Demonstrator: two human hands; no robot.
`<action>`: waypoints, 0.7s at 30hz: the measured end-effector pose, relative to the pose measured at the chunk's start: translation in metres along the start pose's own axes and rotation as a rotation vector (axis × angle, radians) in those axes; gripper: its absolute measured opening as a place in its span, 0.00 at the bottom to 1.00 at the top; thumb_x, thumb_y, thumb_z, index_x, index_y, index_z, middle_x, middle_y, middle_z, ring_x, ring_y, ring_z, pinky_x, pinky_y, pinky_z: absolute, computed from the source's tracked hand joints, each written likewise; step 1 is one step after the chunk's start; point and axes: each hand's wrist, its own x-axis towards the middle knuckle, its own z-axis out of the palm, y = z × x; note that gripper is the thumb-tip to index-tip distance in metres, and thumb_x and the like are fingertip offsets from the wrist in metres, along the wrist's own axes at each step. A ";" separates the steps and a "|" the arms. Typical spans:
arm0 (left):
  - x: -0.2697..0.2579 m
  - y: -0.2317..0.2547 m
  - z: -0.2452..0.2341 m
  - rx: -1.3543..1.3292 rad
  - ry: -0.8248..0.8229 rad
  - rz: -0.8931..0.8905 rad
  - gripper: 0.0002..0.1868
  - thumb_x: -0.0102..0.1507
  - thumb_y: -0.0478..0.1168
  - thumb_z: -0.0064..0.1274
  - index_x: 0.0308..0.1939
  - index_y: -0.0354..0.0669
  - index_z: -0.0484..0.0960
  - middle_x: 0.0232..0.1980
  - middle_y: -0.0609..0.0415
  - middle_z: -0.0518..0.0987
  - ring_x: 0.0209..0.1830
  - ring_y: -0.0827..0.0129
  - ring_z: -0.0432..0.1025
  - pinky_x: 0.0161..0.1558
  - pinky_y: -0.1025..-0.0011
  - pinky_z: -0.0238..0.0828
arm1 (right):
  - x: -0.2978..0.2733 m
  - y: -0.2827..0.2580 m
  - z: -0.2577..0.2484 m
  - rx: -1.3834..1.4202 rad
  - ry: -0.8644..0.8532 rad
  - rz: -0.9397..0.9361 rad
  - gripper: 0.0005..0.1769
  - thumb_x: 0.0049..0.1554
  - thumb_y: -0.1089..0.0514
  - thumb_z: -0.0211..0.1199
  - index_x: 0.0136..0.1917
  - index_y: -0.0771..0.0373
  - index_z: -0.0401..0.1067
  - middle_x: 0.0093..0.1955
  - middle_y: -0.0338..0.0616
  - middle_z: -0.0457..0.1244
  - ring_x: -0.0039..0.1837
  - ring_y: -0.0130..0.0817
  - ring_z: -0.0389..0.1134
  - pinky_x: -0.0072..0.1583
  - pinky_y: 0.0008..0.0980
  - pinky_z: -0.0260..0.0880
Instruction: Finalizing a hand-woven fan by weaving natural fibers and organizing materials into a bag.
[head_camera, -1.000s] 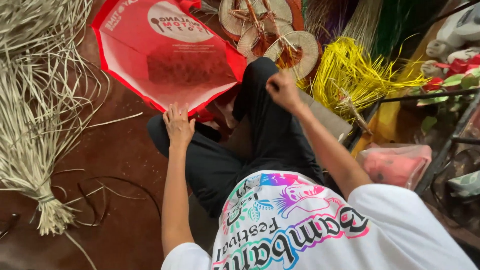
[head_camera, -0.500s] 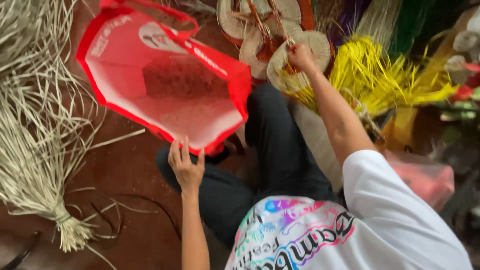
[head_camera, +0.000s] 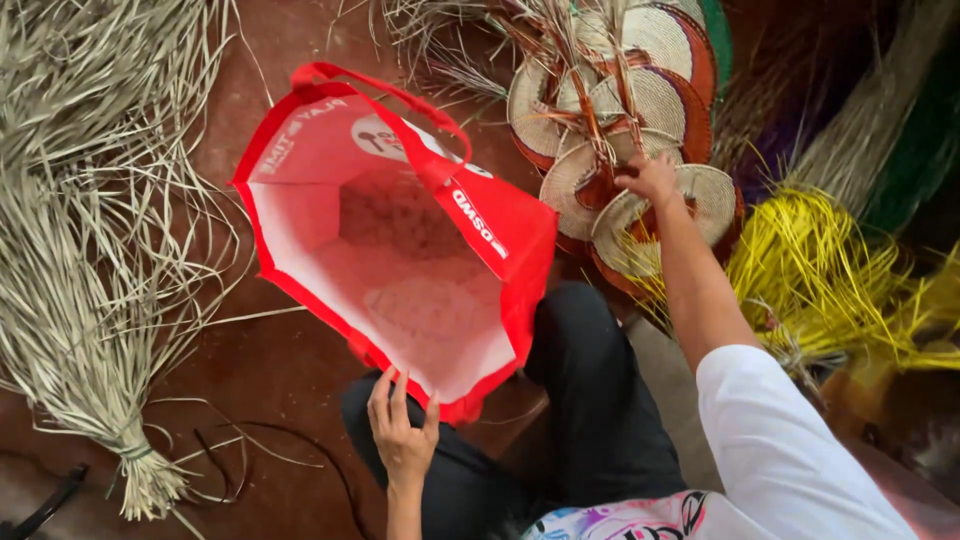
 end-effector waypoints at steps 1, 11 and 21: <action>0.000 0.001 0.000 0.002 -0.005 -0.008 0.22 0.57 0.46 0.48 0.48 0.33 0.70 0.51 0.40 0.68 0.48 0.52 0.66 0.51 0.60 0.63 | -0.015 -0.010 -0.014 0.167 -0.135 0.071 0.36 0.44 0.31 0.52 0.63 0.43 0.56 0.71 0.56 0.35 0.71 0.53 0.36 0.66 0.57 0.35; 0.053 0.032 0.026 -0.192 0.113 0.077 0.21 0.58 0.43 0.48 0.49 0.32 0.69 0.51 0.41 0.68 0.49 0.52 0.66 0.51 0.62 0.64 | -0.012 0.015 0.035 0.561 0.534 -0.297 0.27 0.45 0.38 0.62 0.48 0.61 0.72 0.45 0.47 0.53 0.45 0.44 0.58 0.48 0.39 0.56; 0.173 0.155 0.119 -0.803 -0.186 0.106 0.23 0.54 0.43 0.56 0.47 0.33 0.70 0.44 0.38 0.72 0.46 0.48 0.67 0.50 0.58 0.62 | -0.173 -0.045 -0.116 0.613 0.713 -1.126 0.07 0.42 0.60 0.61 0.36 0.48 0.72 0.44 0.42 0.59 0.43 0.40 0.63 0.47 0.36 0.63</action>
